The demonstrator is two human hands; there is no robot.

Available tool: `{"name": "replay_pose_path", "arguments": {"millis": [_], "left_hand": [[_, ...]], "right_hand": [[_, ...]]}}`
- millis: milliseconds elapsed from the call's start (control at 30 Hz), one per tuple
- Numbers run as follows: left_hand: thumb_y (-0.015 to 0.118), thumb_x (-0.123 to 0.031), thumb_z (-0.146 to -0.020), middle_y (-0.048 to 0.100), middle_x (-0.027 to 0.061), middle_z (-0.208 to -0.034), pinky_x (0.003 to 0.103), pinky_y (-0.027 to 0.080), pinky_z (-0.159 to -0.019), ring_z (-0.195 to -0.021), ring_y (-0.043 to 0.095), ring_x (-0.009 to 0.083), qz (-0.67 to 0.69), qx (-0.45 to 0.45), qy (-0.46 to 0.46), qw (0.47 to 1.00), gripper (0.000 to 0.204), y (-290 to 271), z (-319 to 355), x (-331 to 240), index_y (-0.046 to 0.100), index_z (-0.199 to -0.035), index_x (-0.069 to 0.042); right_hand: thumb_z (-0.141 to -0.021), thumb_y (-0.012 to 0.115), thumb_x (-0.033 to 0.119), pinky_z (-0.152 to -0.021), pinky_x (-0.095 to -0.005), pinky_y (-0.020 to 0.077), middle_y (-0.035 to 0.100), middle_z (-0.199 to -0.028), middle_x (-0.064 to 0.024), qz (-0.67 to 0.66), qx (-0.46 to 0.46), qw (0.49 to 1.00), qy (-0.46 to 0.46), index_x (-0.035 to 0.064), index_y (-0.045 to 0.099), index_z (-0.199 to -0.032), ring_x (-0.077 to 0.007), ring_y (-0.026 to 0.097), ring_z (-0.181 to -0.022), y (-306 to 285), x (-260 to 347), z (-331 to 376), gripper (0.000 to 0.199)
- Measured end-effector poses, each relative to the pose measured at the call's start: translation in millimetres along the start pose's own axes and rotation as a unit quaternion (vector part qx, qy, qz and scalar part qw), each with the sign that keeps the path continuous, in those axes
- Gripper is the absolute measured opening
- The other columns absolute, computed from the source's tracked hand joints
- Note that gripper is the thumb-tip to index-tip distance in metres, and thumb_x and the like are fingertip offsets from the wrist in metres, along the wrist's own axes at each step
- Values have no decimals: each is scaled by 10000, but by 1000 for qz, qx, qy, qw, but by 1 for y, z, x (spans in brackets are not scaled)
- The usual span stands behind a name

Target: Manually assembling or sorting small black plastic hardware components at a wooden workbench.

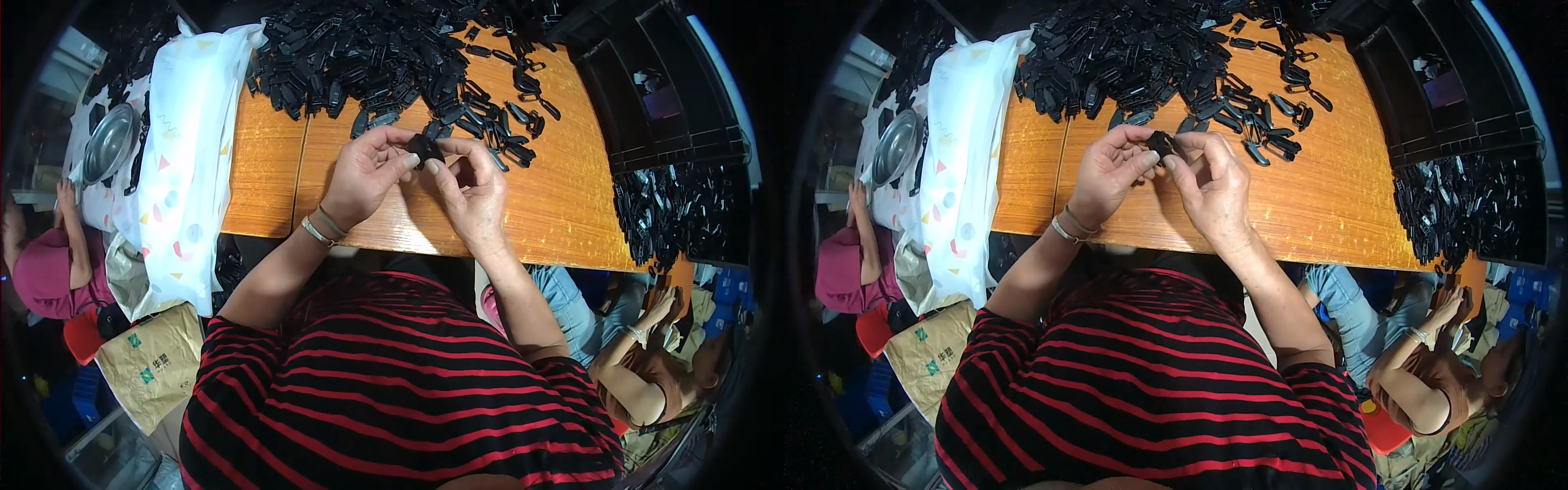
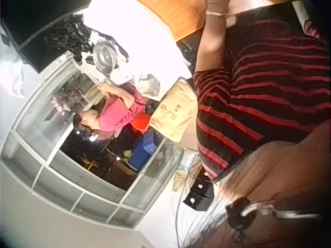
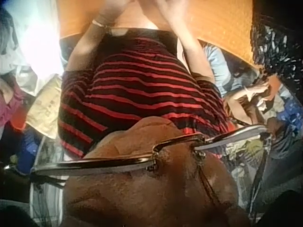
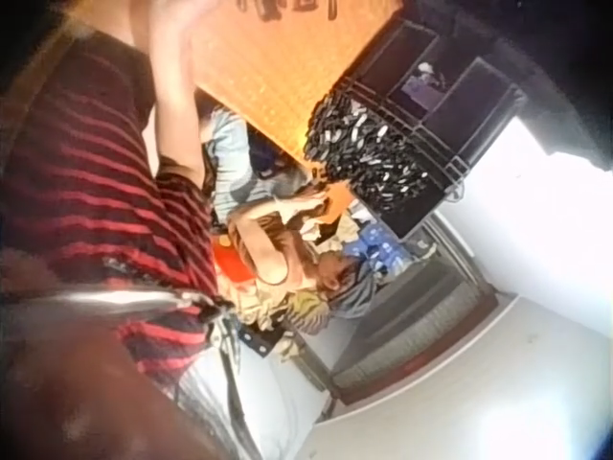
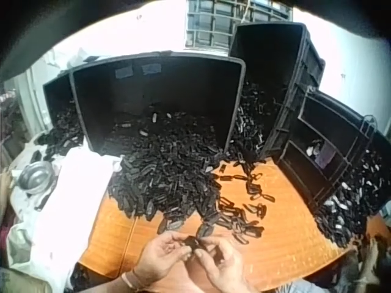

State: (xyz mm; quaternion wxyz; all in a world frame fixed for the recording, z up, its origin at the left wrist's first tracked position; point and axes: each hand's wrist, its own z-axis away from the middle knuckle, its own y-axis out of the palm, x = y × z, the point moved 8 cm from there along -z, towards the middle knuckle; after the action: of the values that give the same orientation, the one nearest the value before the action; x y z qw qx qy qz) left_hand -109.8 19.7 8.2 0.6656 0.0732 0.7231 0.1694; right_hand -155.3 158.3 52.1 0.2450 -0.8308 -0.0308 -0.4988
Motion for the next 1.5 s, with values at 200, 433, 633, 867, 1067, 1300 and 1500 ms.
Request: {"name": "replay_pose_path", "arguments": {"millis": [200,433,633,867,1067,1300,1500], "left_hand": [[617,-35,-924,634,4,-873,188,467,-671,-724,561,39,-1,-19,-2,1000,263,-3,6,5,570,-1173,34],[584,-30,-937,617,-11,-840,173,448,-622,-701,534,26,-83,-70,21,994,252,0,24,9,588,-1185,15],[488,-149,-1009,602,-10,-839,179,441,-637,-707,522,29,-79,-69,30,994,171,5,34,6,591,-973,-18],[452,-197,-1025,586,-4,-778,192,439,-633,-708,531,45,-42,-80,-54,994,252,-18,50,12,589,-888,-37],[526,-176,-982,610,39,-782,272,469,-668,-722,583,135,-326,-110,-149,927,221,-85,123,-29,618,-906,11],[652,-62,-869,638,107,-836,294,482,-697,-753,616,183,-673,-91,-110,725,107,-133,188,-73,654,-938,21],[702,-132,-837,653,129,-869,369,513,-663,-770,643,300,-593,-123,144,783,180,-68,70,-69,665,-977,-26]], "right_hand": [[-823,716,-32,-551,-179,422,578,-880,-10,19,13,1000,-16,16,635,-1057,-29,508,-639,6,4,3,253],[-720,743,-43,-609,-308,515,591,-882,-128,86,-10,990,-108,9,615,-1003,-234,628,-719,21,15,19,316],[-748,772,90,-655,-388,514,599,-923,-140,62,45,996,-37,16,540,-1129,-316,639,-752,40,7,37,453],[-812,730,86,-655,-343,515,624,-854,-157,-31,104,993,51,20,522,-1156,-294,664,-766,71,3,44,407],[-801,762,155,-665,-347,515,649,-935,-127,44,206,977,-34,52,645,-1104,-248,643,-756,53,-10,43,341],[-824,727,153,-689,-396,514,627,-945,-140,366,0,930,23,65,655,-1008,-329,646,-811,-74,-55,7,216],[-831,718,150,-682,-402,511,640,-945,-153,414,25,910,28,44,646,-1003,-345,648,-805,-71,-68,-5,214]]}}
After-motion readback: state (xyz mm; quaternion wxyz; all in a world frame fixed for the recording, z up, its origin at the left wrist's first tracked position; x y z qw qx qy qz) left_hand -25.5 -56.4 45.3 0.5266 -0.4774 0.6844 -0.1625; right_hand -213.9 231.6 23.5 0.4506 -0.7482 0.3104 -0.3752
